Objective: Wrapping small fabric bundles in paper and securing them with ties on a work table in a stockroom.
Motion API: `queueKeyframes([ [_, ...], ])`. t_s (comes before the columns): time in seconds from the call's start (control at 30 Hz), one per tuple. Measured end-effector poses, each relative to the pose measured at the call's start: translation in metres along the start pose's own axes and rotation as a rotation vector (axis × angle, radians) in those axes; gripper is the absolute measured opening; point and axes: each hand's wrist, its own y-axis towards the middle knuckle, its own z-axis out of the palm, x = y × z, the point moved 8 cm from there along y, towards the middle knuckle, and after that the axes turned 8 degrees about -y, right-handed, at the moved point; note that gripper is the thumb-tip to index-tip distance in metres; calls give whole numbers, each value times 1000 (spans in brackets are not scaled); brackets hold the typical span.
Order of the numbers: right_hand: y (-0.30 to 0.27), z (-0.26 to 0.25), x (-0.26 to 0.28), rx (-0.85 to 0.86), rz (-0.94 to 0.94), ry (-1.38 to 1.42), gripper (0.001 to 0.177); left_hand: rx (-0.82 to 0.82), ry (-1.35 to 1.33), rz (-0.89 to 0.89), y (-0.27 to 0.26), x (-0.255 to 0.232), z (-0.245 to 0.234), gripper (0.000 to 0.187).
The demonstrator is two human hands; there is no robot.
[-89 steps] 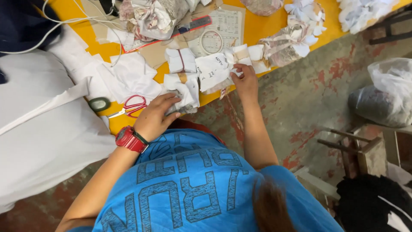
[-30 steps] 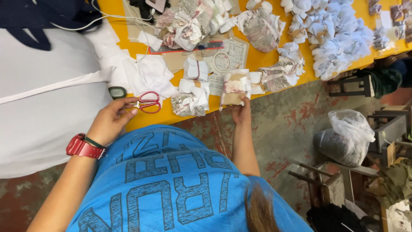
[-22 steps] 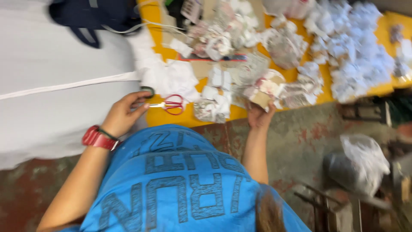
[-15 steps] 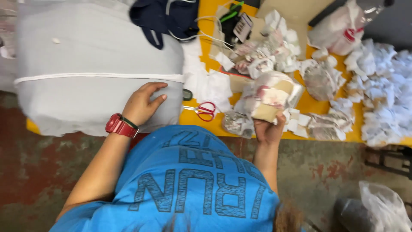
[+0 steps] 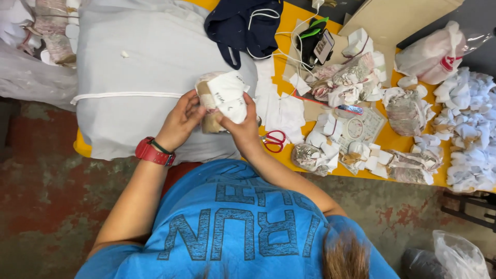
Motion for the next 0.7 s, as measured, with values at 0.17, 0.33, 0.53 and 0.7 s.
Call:
queueKeyframes([
  [0.17,-6,34,0,190,21,-82,90,-43,514,-229,-3,-80,14,98],
  [0.33,-13,36,-3,199,-113,-37,87,-75,542,-192,-2,-77,1,89],
  [0.53,15,19,-48,160,-112,-1,73,-103,494,-41,14,-18,-15,93],
  [0.7,8,-38,-81,90,-108,115,59,-199,559,229,2,-3,-23,79],
])
